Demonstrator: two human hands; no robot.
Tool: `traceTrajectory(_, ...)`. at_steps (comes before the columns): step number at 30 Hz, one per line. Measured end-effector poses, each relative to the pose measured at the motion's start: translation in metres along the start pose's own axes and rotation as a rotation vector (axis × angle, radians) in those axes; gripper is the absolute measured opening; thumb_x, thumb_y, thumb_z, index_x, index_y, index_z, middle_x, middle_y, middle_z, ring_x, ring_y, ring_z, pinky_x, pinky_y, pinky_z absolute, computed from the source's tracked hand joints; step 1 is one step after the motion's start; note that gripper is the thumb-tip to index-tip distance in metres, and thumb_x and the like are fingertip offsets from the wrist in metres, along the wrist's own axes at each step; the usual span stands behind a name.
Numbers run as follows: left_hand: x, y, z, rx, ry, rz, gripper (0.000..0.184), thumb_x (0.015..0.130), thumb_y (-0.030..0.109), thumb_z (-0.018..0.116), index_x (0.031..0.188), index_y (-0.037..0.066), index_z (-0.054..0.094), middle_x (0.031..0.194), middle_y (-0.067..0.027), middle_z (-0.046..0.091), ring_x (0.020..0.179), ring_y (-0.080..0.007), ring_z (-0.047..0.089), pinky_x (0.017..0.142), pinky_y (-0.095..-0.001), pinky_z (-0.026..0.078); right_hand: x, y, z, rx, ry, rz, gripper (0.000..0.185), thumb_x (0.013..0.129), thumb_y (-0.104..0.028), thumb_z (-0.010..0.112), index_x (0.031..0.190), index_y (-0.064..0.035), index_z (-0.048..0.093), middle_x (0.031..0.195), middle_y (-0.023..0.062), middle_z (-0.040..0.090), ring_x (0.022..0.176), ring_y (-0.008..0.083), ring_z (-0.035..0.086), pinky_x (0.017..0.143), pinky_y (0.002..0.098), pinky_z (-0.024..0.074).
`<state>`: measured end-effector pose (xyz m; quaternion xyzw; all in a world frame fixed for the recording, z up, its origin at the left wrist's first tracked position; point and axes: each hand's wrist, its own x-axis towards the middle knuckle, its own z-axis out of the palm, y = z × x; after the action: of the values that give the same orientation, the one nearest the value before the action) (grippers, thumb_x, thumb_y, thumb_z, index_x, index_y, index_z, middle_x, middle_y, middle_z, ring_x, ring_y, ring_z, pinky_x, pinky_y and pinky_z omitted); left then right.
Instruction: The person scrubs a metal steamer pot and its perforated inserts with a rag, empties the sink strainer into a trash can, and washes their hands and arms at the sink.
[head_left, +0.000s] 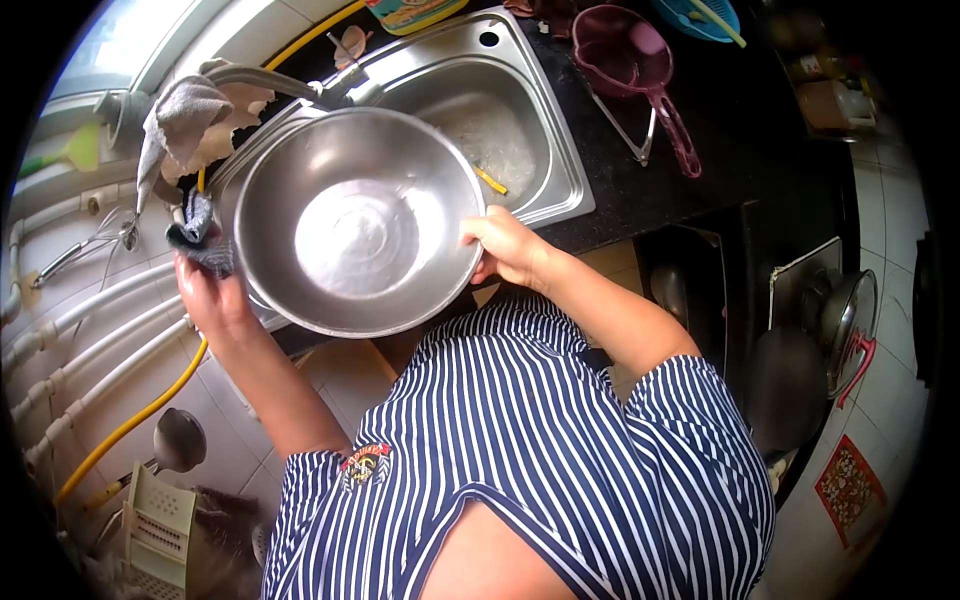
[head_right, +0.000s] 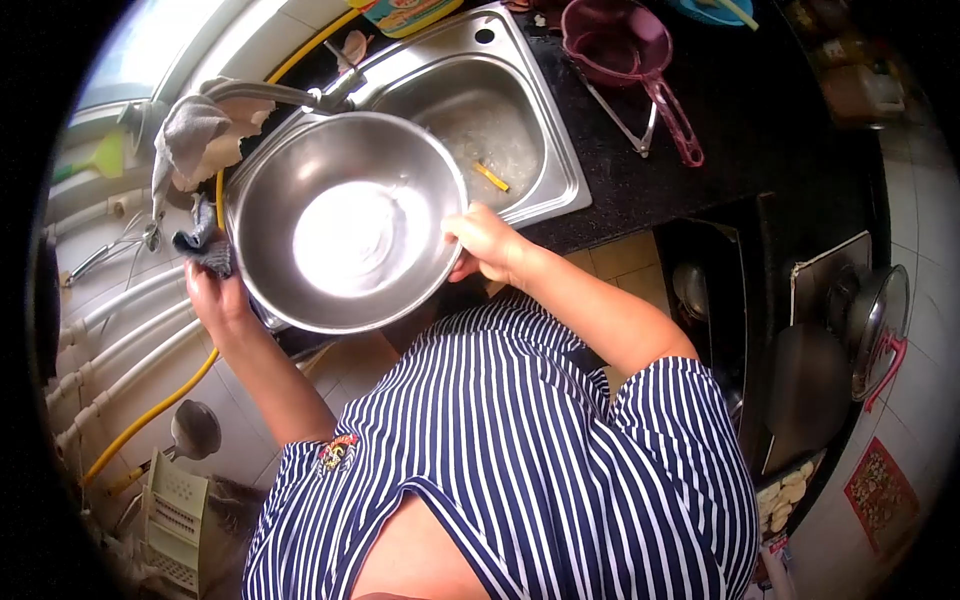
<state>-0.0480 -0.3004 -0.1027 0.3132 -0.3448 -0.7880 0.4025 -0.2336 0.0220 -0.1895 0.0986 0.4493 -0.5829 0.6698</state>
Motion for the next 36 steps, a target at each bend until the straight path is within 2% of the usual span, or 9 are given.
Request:
traceTrajectory(2,-0.03,-0.009,0.043,0.238,0.068,0.181,0.029,0.1,0.021,0.043,0.115,-0.001,0.053,0.107,-0.012,0.062,0.097,-0.0202,0.06,0.086,-0.0332,0.05,-0.005,-0.005,-0.005,-0.12,0.092,-0.156,0.016,0.079,-0.007,0.048,0.079,0.0058,0.057,0.062,0.0098,0.057,0.046,0.016,0.055,0.039,0.0245,0.0487)
traceTrajectory(6,-0.041,-0.044,0.089,0.717,-0.206,-0.049,0.027,0.095,0.018,0.056,0.115,0.001,0.06,0.112,-0.0085,0.061,0.1,-0.012,0.057,0.086,-0.0253,0.046,-0.018,-0.014,-0.015,-0.137,0.159,-0.34,0.021,0.08,-0.007,0.047,0.086,0.0114,0.056,0.069,0.0155,0.061,0.049,0.019,0.06,0.042,0.031,0.0543)
traceTrajectory(8,-0.064,-0.067,0.138,0.98,-0.361,0.25,0.032,0.095,0.019,0.057,0.121,0.0,0.057,0.117,-0.0099,0.059,0.108,-0.0133,0.054,0.093,-0.0249,0.042,-0.03,-0.018,-0.023,-0.021,0.203,-0.368,0.019,0.083,-0.007,0.046,0.081,0.0097,0.055,0.065,0.0137,0.058,0.048,0.0212,0.06,0.04,0.0336,0.0544)
traceTrajectory(11,-0.069,-0.077,0.165,0.902,-0.292,0.585,0.035,0.095,0.018,0.056,0.125,0.0,0.054,0.123,-0.0092,0.057,0.113,-0.0157,0.052,0.098,-0.0283,0.04,-0.071,-0.027,-0.044,-0.011,0.254,-0.505,0.018,0.081,-0.005,0.047,0.076,0.0074,0.059,0.067,0.0137,0.062,0.048,0.0204,0.061,0.04,0.0317,0.0531)
traceTrajectory(15,-0.054,-0.086,0.16,0.961,-0.265,0.623,0.023,0.094,0.017,0.057,0.11,0.002,0.065,0.104,-0.0049,0.066,0.094,-0.01,0.058,0.084,-0.0225,0.043,-0.136,-0.033,-0.083,0.07,0.578,-0.638,0.013,0.081,-0.009,0.054,0.078,0.0021,0.062,0.069,0.0095,0.063,0.049,0.0164,0.061,0.038,0.0266,0.0503)
traceTrajectory(21,-0.034,-0.162,0.084,1.589,-0.692,-0.082,0.026,0.086,0.024,0.064,0.101,0.003,0.067,0.095,-0.0134,0.065,0.088,-0.0233,0.063,0.08,-0.0329,0.048,-0.198,-0.024,-0.181,0.315,0.999,-0.914,0.009,0.08,-0.006,0.058,0.08,0.003,0.058,0.071,0.011,0.062,0.059,0.0189,0.061,0.057,0.0316,0.0582)
traceTrajectory(26,-0.054,-0.233,0.03,1.446,-0.847,-0.528,0.033,0.081,0.019,0.071,0.11,0.004,0.065,0.104,-0.0099,0.065,0.094,-0.0191,0.061,0.085,-0.0305,0.048,-0.195,-0.01,-0.267,0.452,1.124,-0.96,0.014,0.078,0.0,0.052,0.088,0.0098,0.055,0.083,0.0169,0.063,0.071,0.0254,0.065,0.063,0.0325,0.0601)
traceTrajectory(29,-0.061,-0.244,0.035,1.328,-0.823,-0.679,0.035,0.08,0.019,0.071,0.111,0.004,0.065,0.106,-0.0108,0.066,0.093,-0.0178,0.061,0.084,-0.0299,0.048,-0.192,-0.004,-0.292,0.514,0.988,-0.931,0.026,0.078,0.004,0.046,0.1,0.0182,0.044,0.102,0.0278,0.055,0.102,0.0455,0.059,0.063,0.0298,0.062)
traceTrajectory(36,-0.029,-0.282,0.019,1.444,-0.708,-0.461,0.029,0.079,0.021,0.073,0.104,0.007,0.069,0.098,-0.0126,0.066,0.088,-0.018,0.062,0.081,-0.0305,0.047,-0.166,-0.014,-0.31,0.617,0.934,-0.902,0.025,0.078,0.006,0.044,0.099,0.0199,0.041,0.102,0.0292,0.052,0.101,0.0463,0.058,0.07,0.0297,0.062)
